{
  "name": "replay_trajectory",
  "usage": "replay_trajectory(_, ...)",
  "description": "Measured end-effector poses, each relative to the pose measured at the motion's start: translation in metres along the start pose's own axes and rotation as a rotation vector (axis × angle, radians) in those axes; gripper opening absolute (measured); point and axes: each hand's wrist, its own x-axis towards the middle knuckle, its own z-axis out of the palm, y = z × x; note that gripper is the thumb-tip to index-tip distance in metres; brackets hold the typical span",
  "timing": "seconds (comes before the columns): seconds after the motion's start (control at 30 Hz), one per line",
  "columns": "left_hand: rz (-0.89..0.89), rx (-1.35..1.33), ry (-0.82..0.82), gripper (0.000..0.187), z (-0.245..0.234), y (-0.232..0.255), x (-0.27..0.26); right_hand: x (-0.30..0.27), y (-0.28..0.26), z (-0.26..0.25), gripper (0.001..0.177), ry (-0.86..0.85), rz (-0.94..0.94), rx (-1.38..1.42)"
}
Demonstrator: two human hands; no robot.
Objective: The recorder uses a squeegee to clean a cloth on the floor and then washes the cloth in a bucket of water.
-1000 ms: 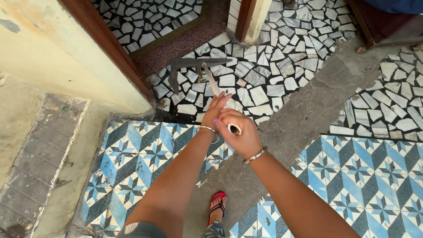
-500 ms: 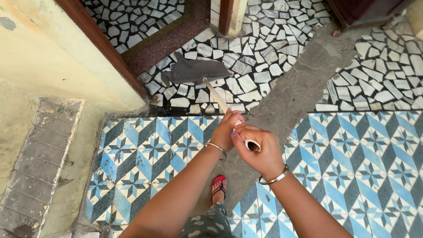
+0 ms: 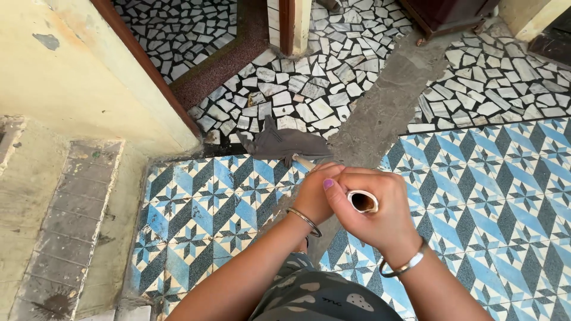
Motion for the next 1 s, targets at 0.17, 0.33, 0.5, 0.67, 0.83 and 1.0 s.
replay_trajectory(0.17,0.064,-0.186,0.044,0.012,0.000,-0.007,0.005,-0.001,0.023,0.022,0.028,0.137,-0.184,0.189)
replay_trajectory(0.33,0.072,-0.190,0.036,0.018,-0.001,-0.028,0.023,0.022,0.038,0.034,0.027,0.190,-0.213,0.234)
replay_trajectory(0.5,0.113,-0.146,0.042,0.013,-0.023,-0.064,0.077,0.085,0.046,0.048,0.029,0.242,-0.227,0.251)
replay_trajectory(0.67,-0.028,-0.139,0.102,0.020,-0.056,-0.110,0.170,0.214,0.063,0.051,0.030,0.057,-0.210,0.300)
replay_trajectory(0.83,-0.310,-0.170,0.137,0.034,-0.043,-0.198,0.266,0.339,0.088,0.036,0.033,-0.100,-0.233,0.440)
replay_trajectory(1.0,-0.123,-0.017,-0.205,0.038,0.007,-0.265,0.366,0.408,0.134,0.005,0.040,0.468,-0.276,0.667)
